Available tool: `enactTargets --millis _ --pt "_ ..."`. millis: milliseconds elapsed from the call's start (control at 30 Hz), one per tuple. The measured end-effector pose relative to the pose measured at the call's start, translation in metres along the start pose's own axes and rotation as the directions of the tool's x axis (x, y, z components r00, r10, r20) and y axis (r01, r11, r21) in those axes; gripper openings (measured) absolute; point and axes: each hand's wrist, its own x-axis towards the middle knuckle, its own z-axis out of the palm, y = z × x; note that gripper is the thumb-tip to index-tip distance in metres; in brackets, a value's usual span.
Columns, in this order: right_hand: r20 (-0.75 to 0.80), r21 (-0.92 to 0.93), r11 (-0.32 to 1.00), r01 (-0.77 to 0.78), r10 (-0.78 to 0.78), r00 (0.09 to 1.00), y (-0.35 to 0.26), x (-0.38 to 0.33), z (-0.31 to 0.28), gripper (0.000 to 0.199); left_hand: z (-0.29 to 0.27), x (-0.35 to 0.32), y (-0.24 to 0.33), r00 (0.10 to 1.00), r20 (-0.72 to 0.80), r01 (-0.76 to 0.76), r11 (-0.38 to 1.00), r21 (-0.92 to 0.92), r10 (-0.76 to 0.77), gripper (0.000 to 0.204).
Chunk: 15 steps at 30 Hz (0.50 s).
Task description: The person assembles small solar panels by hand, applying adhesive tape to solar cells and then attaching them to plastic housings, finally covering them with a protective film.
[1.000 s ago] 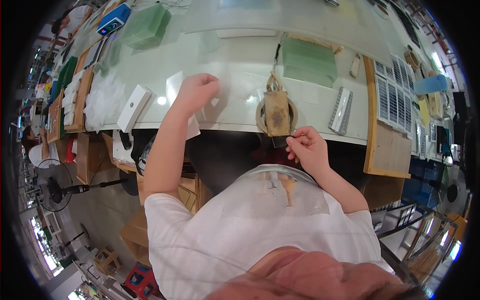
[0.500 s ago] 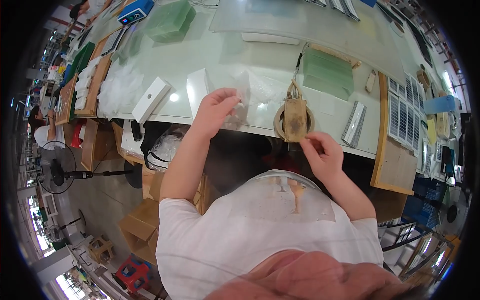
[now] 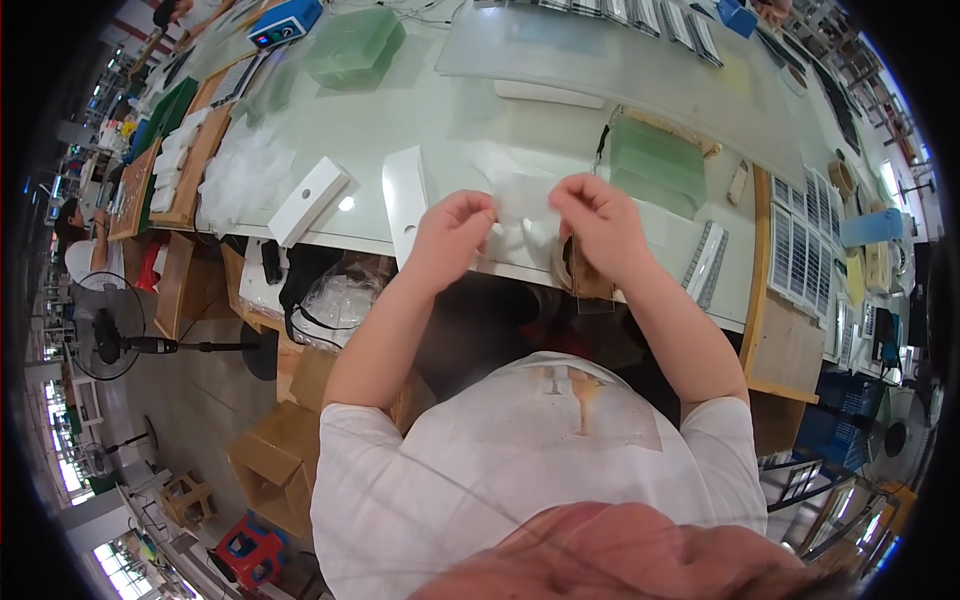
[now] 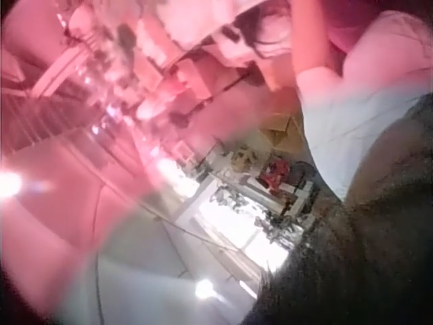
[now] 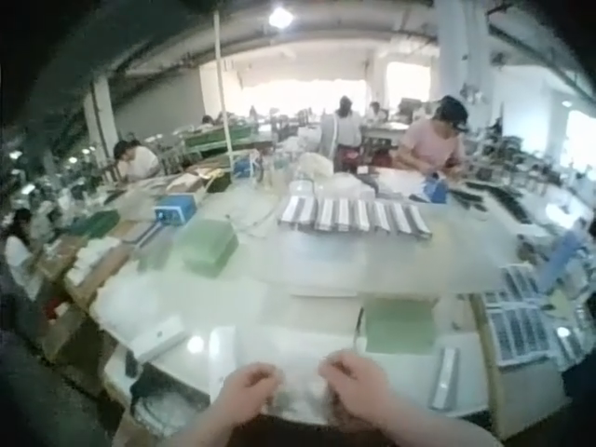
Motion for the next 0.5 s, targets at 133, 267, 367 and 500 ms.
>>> enactTargets --millis 133,267,367,500 --pt "-0.243 0.391 0.911 0.13 -0.035 0.969 -0.017 0.004 -0.036 0.013 -0.022 0.021 0.01 0.969 -0.245 0.047 0.998 0.042 -0.036 0.018" --pt "-0.359 0.389 0.832 0.396 -0.259 0.897 -0.031 -0.005 -0.065 0.01 -0.026 0.032 0.026 0.929 -0.24 0.011 0.63 0.777 0.28 0.034" --pt "-0.19 0.422 0.832 0.36 -0.307 0.932 -0.033 -0.021 -0.076 0.011 -0.01 0.026 0.019 0.754 -0.031 -0.3 0.386 0.872 0.656 0.044" --pt "0.181 0.338 0.939 0.063 -0.131 0.975 -0.036 -0.035 -0.069 0.008 0.035 -0.005 0.059 0.726 0.283 -0.682 0.6 0.418 0.627 0.057"
